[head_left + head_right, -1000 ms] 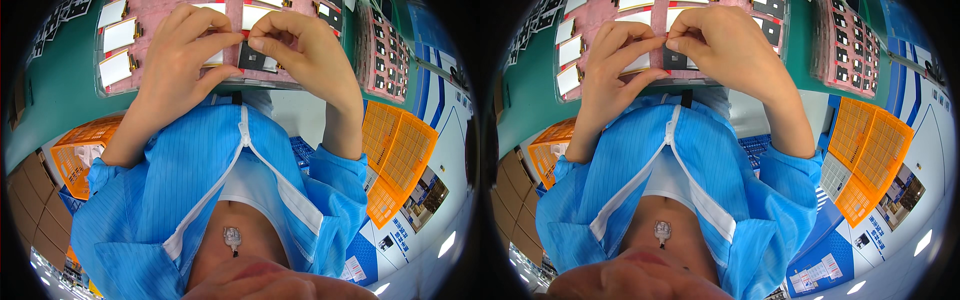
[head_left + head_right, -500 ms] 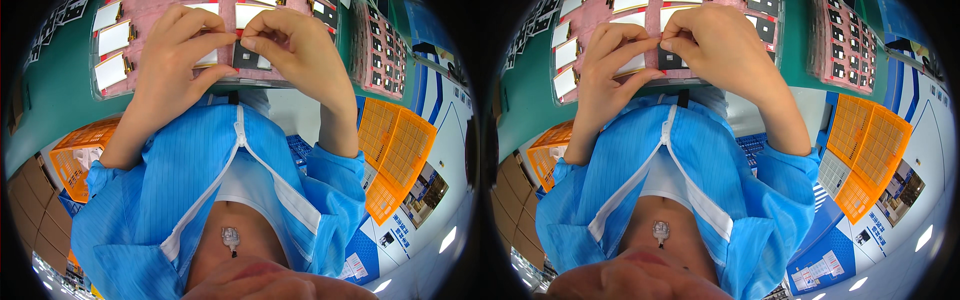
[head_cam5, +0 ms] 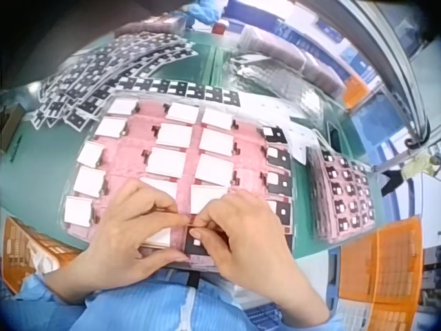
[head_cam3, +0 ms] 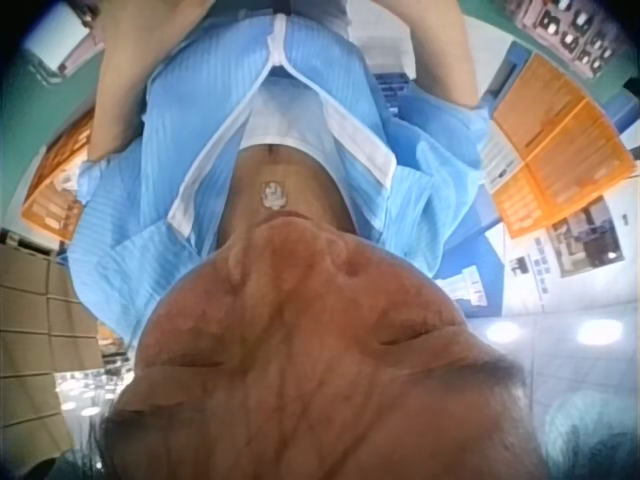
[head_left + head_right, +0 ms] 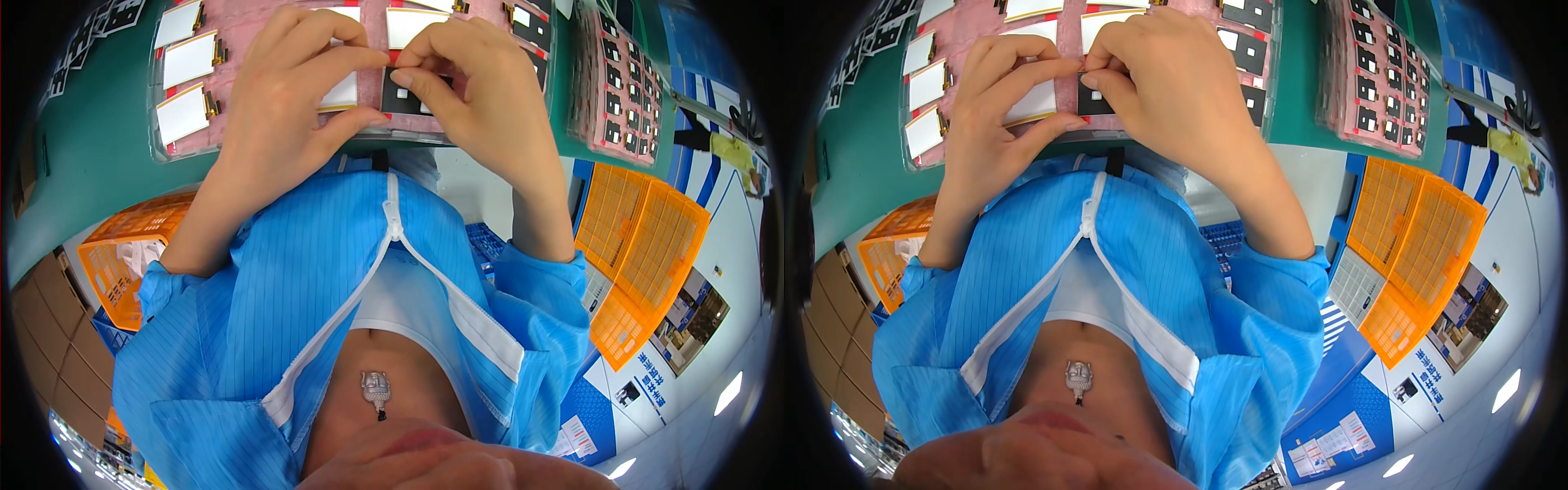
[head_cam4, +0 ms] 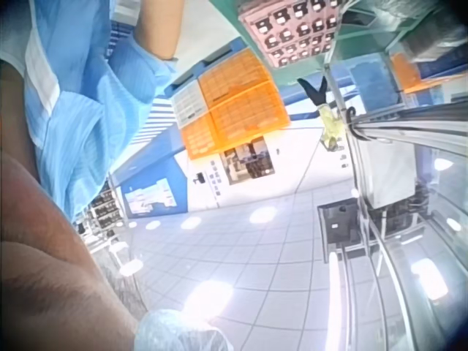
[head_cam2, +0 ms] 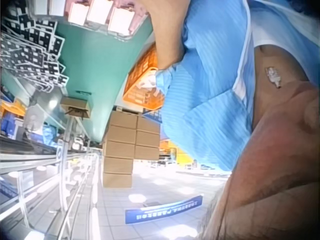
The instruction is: Attaching small black components or labels onto electronic modules in a tray.
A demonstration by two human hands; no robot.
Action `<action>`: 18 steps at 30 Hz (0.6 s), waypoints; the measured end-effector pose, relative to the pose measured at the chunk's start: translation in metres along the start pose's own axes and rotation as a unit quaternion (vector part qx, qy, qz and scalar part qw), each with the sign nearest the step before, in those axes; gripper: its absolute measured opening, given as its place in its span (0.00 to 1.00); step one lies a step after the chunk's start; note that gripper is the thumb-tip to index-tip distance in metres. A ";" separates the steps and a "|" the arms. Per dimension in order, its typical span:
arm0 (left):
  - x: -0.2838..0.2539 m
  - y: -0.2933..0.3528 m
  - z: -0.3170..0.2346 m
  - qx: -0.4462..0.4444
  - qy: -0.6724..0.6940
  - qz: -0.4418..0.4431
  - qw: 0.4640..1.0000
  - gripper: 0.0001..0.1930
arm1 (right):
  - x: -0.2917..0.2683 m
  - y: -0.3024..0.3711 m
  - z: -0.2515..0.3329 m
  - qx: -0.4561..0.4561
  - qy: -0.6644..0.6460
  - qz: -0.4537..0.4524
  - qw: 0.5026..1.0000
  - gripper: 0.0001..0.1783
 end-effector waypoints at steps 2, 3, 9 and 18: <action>0.000 0.000 0.000 0.001 0.004 -0.006 1.000 0.23 | -0.001 0.003 -0.002 -0.043 0.031 -0.015 0.998 0.05; 0.000 0.000 0.000 0.001 0.008 -0.010 1.000 0.23 | -0.001 0.004 0.000 -0.086 0.059 -0.031 0.994 0.05; -0.003 0.001 0.000 -0.003 0.006 -0.025 1.000 0.24 | 0.001 0.011 0.012 -0.138 0.167 -0.120 0.969 0.07; 0.003 0.005 0.002 0.011 0.015 -0.040 0.999 0.23 | -0.001 0.020 0.011 -0.102 0.172 -0.122 0.972 0.09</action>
Point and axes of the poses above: each hand's wrist, its own y-axis away from the middle knuckle, its own x-axis out of the palm, z = x × y, the point moved 8 cm from there along -y, towards the middle knuckle, and after that the axes turned 15 degrees about -y, right-handed, at the moved point
